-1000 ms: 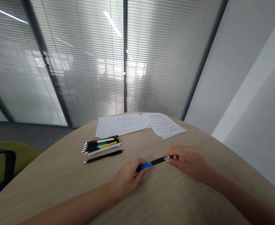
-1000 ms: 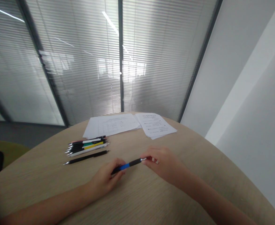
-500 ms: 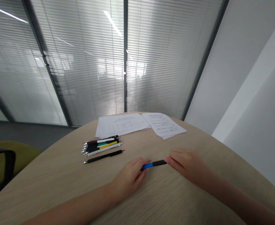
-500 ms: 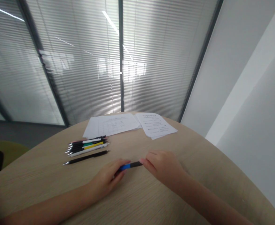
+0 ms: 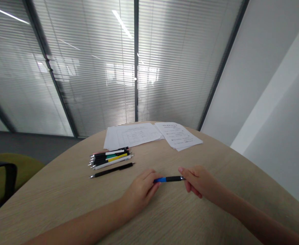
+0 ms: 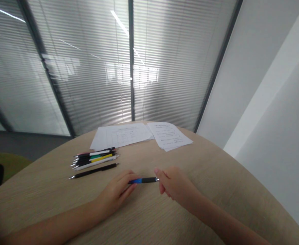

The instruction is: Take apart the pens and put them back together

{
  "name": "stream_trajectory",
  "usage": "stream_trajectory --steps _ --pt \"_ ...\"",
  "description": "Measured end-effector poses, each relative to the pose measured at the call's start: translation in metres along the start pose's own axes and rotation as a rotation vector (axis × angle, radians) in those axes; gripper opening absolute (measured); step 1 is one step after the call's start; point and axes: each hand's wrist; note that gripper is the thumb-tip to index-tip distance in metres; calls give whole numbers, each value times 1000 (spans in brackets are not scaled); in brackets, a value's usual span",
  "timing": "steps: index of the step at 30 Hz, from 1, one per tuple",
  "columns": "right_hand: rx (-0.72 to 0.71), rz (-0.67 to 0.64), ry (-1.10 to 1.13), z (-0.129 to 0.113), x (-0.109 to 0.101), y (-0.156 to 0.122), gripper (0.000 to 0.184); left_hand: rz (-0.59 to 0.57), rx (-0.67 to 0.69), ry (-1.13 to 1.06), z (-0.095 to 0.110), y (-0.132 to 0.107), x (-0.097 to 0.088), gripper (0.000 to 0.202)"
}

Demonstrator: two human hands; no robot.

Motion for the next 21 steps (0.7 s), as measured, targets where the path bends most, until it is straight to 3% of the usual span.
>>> stream_trajectory --steps 8,14,21 --pt "0 10 1 -3 7 0 52 12 -100 2 -4 -2 6 7" --pt "-76 85 -72 -5 6 -2 53 51 -1 76 -2 -2 5 33" --pt "-84 71 -142 -1 6 1 56 74 49 138 -2 2 1 22"
Point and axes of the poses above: each hand's wrist, its own y-axis towards the middle knuckle, its own x-axis out of the palm, z = x × y, and after that the axes turned 6 degrees about -z, right-handed
